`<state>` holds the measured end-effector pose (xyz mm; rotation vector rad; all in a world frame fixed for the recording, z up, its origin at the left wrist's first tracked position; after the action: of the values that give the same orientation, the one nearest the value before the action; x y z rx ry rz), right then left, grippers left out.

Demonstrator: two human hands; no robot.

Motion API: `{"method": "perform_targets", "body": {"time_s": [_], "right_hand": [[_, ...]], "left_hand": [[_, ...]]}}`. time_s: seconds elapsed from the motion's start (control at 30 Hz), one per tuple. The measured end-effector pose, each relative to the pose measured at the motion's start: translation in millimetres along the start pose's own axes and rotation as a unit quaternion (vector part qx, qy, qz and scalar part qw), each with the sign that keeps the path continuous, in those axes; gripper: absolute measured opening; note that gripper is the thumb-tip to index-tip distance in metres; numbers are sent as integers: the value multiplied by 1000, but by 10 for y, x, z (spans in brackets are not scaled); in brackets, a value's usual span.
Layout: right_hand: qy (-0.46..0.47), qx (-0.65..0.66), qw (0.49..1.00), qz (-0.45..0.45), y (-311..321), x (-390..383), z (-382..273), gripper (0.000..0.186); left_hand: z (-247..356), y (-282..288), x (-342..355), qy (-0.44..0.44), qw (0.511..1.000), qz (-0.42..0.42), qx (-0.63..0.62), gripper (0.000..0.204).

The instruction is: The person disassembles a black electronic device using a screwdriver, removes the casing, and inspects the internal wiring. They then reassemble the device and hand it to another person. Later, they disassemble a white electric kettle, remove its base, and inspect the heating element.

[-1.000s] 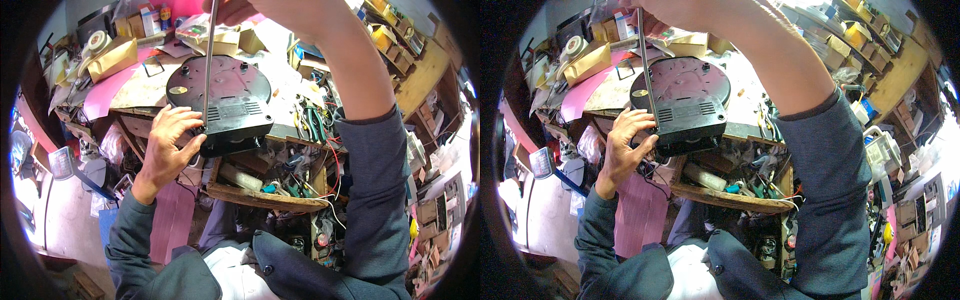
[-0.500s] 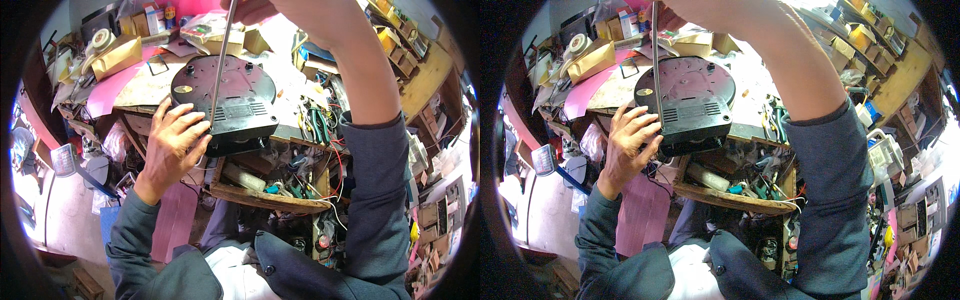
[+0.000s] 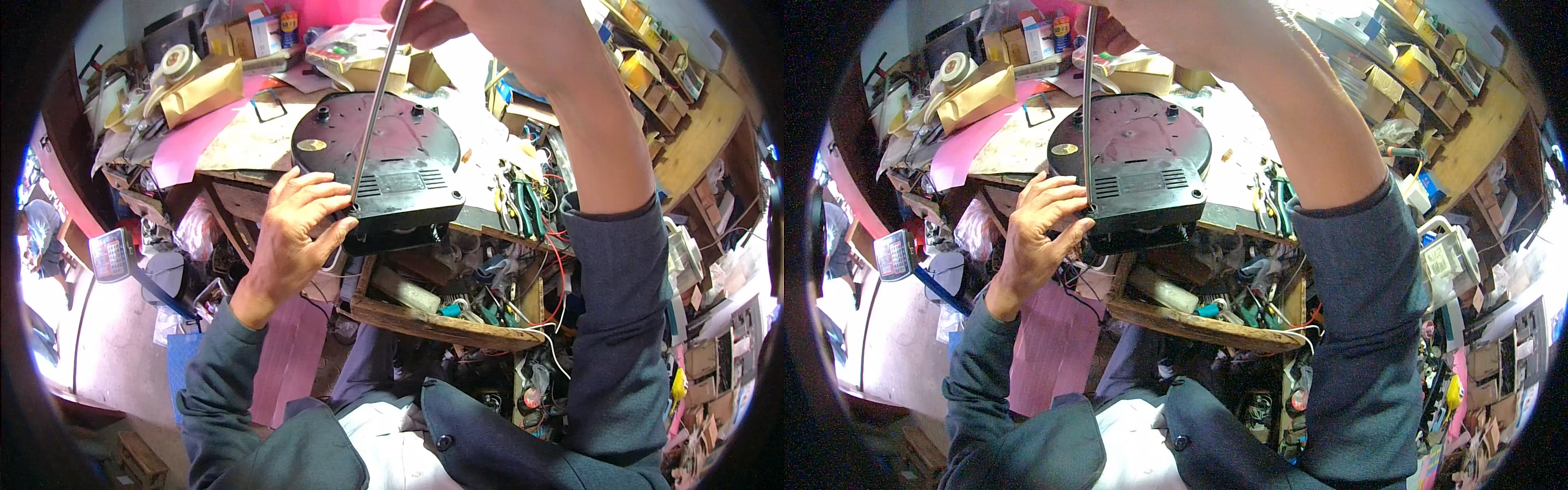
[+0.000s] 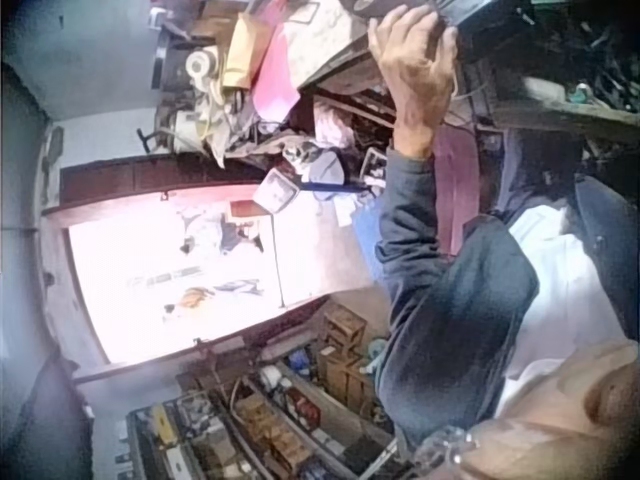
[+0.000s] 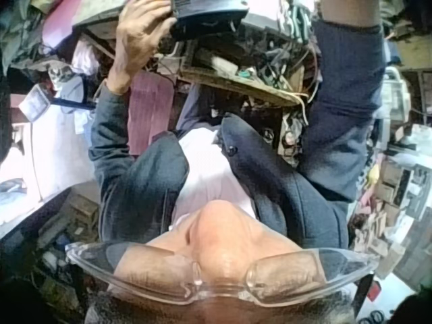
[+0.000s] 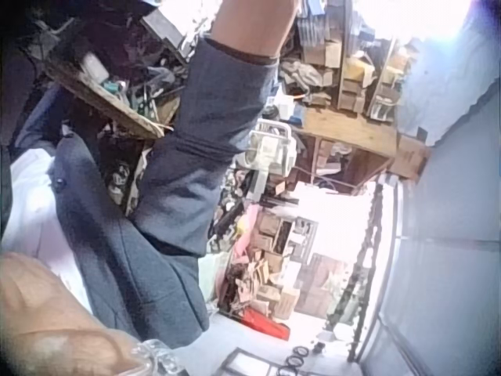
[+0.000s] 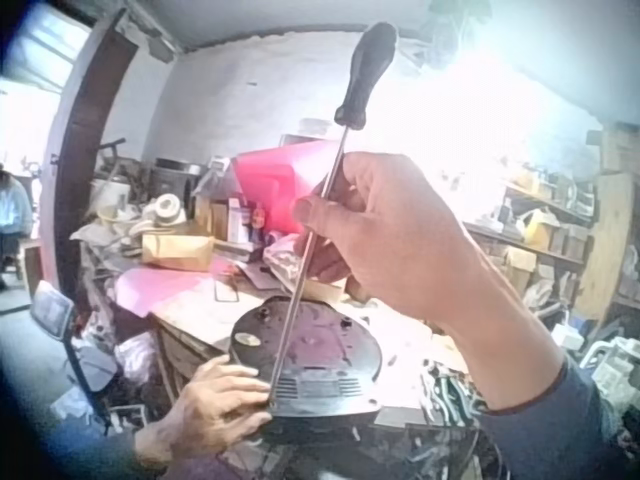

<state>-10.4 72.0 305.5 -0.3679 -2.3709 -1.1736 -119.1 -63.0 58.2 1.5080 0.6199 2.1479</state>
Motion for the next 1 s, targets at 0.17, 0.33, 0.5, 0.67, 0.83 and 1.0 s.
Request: {"method": "perform_targets", "body": {"time_s": [0.17, 0.33, 0.5, 0.67, 0.83, 1.0], "right_hand": [[103, 76, 991, -36, -15, 127, 338, 19], [121, 93, 988, -36, -17, 98, 354, 20], [129, 67, 989, -22, -11, 28, 309, 19], [130, 75, 988, -27, 14, 101, 383, 20], [10, 8, 1000, 6, -45, -11, 49, 21], [89, 44, 995, -23, 17, -32, 185, 22]], "left_hand": [[5, 7, -9, 5, 1000, -2, -1, 27], [8, 6, -10, 7, 1000, 2, -3, 27], [17, 19, -3, 13, 1000, 2, -6, 26], [3, 4, 1, 2, 1000, 3, -1, 28], [3, 7, -3, 2, 1000, 1, 5, 28], [4, 10, -6, 1, 1000, 1, 6, 28]]}}
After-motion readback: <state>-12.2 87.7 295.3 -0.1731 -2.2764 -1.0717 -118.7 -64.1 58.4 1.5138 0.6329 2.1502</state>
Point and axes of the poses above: each hand's wrist, its own x-axis towards the middle knuckle, its own y-axis out of the back of the hand, z = x × y, the point moved 2 cm from there along x, towards the middle knuckle, and after that the axes turned 3 degrees about -z, right-handed, at the moved point
